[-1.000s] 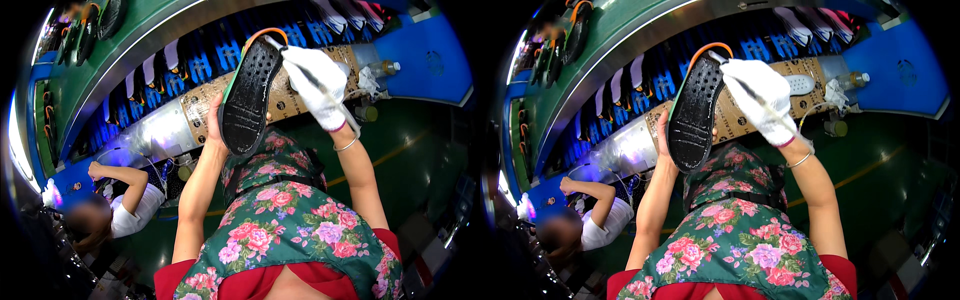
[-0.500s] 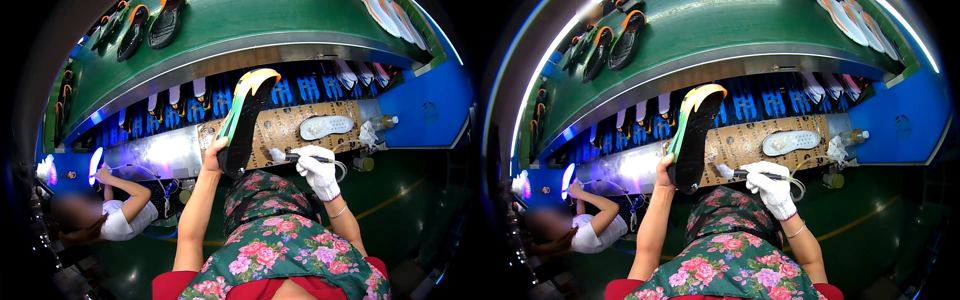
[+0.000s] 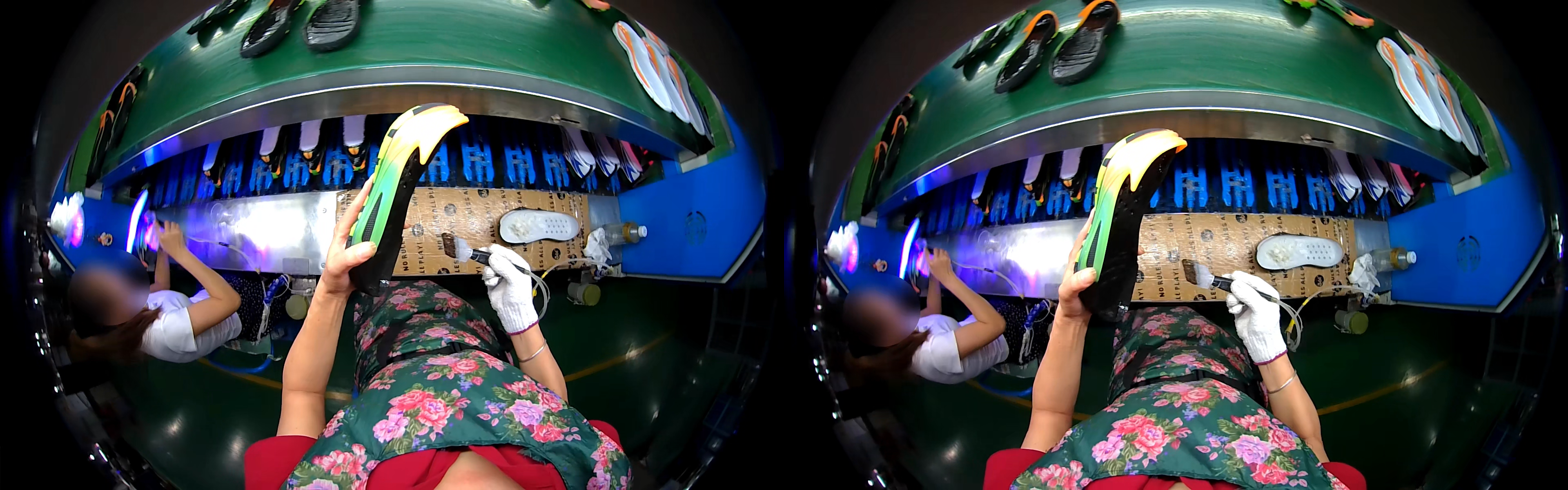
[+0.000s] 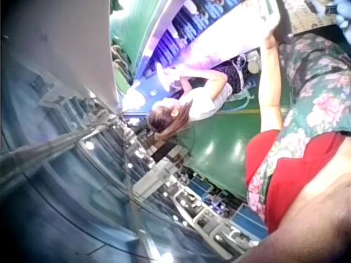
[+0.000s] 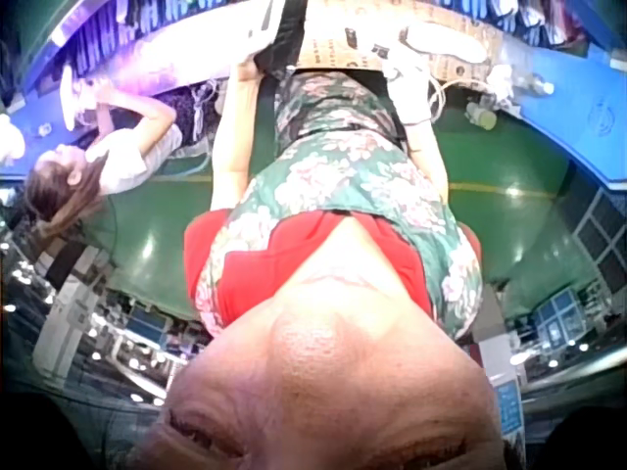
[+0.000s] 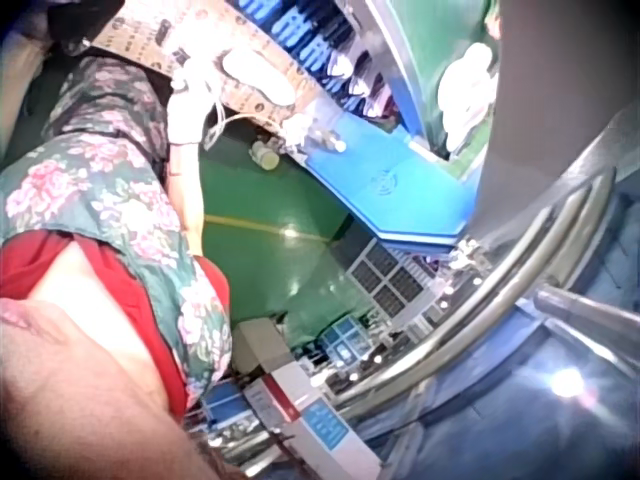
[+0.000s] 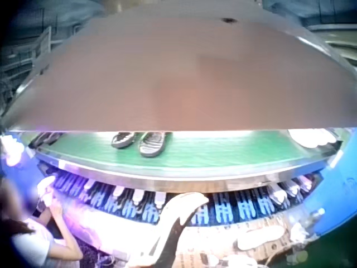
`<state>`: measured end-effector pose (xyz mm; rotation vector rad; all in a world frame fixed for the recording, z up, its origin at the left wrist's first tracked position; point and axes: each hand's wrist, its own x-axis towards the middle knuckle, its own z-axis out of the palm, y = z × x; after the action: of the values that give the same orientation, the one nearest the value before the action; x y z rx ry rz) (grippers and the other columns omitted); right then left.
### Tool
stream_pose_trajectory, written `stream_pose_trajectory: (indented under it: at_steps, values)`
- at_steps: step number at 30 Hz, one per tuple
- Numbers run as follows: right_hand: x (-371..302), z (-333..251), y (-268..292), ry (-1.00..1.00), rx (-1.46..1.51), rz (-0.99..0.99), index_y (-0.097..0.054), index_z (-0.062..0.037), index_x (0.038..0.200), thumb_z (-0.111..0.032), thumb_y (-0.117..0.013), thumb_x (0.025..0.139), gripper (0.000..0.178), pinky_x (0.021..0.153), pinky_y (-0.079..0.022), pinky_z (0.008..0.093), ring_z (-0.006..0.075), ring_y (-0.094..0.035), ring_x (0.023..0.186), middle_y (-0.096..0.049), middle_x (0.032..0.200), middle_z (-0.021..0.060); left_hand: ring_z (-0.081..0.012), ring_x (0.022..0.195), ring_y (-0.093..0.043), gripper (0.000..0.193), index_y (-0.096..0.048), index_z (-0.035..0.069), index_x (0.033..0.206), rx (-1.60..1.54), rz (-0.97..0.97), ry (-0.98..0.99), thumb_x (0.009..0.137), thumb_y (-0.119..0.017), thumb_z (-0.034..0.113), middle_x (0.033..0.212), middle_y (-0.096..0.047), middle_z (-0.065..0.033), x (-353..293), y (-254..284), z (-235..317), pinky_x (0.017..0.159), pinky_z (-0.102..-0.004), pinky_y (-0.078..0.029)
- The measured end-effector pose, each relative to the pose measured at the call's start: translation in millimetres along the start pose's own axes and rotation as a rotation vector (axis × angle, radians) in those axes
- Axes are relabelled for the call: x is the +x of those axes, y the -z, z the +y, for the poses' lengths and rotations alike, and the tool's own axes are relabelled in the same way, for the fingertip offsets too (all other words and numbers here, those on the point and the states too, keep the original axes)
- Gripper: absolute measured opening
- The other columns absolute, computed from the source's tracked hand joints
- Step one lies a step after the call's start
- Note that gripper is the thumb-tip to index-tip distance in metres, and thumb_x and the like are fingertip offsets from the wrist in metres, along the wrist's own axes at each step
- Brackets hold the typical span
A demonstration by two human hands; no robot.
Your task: The person applies adhesive to the bottoms of various shoe outsoles using a brush and then places the soles onto a conveyor belt.
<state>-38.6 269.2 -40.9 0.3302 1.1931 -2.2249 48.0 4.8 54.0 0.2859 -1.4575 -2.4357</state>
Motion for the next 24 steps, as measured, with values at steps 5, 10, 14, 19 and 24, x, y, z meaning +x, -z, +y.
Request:
stream_pose_trajectory:
  at_steps: [5,10,14,19,24]
  values:
    - [11.1,7.5,3.5,-0.036,0.073,0.079,-0.063,0.0042,0.113,-0.001,-0.067,0.088,0.026,0.051,-0.045,0.0222,0.0144,-0.058,0.064,-0.065,0.087,0.008,-0.0338,0.111,-0.063,0.098,-0.03,-0.001,0.15,-0.143,0.035,-0.018,0.072,-0.068,0.043,0.131,-0.054,-0.0254,-15.9,7.2,15.0,0.097,-0.0418,-0.052]
    - [19.1,5.3,5.3,-0.027,0.102,0.086,-0.062,0.0022,0.114,-0.004,-0.066,0.09,0.026,0.052,-0.046,0.0186,0.01,-0.057,0.066,-0.063,0.09,0.0054,-0.0382,0.111,-0.063,0.103,-0.028,-0.007,0.148,-0.443,-0.089,0.054,0.077,-0.066,0.056,0.129,-0.054,-0.031,-44.7,41.9,29.4,0.09,-0.0447,-0.057]
    - [24.7,7.6,1.2,-0.019,0.107,0.133,-0.062,0.001,0.116,-0.006,-0.066,0.09,0.027,0.05,-0.045,0.0183,0.0078,-0.056,0.064,-0.062,0.086,0.0014,-0.0463,0.105,-0.062,0.123,-0.017,-0.008,0.149,-0.544,-0.213,-0.108,0.069,-0.081,0.059,0.137,-0.04,-0.0346,-49.5,63.3,69.9,0.076,-0.0531,-0.061]
    - [26.2,14.4,-16.2,0.049,0.081,0.142,-0.061,0.0003,0.11,-0.009,-0.067,0.091,0.022,0.048,-0.043,0.0169,0.0056,-0.053,0.059,-0.058,0.077,0.0002,-0.0501,0.094,-0.064,0.116,-0.019,-0.005,0.149,-0.56,-0.452,-0.299,0.075,-0.073,0.065,0.136,-0.039,-0.0376,26.0,134.6,122.6,0.066,-0.0512,-0.063]
    - [28.4,31.1,-39.8,0.031,0.011,0.134,-0.063,0.0002,0.108,-0.01,-0.066,0.092,0.019,0.049,-0.042,0.0182,0.0066,-0.053,0.059,-0.059,0.074,0.0003,-0.0484,0.129,-0.043,0.098,-0.017,-0.001,0.151,-0.965,-0.055,-0.303,0.092,-0.032,0.075,0.147,-0.032,-0.0321,146.4,192.9,162.7,0.099,-0.0606,-0.049]
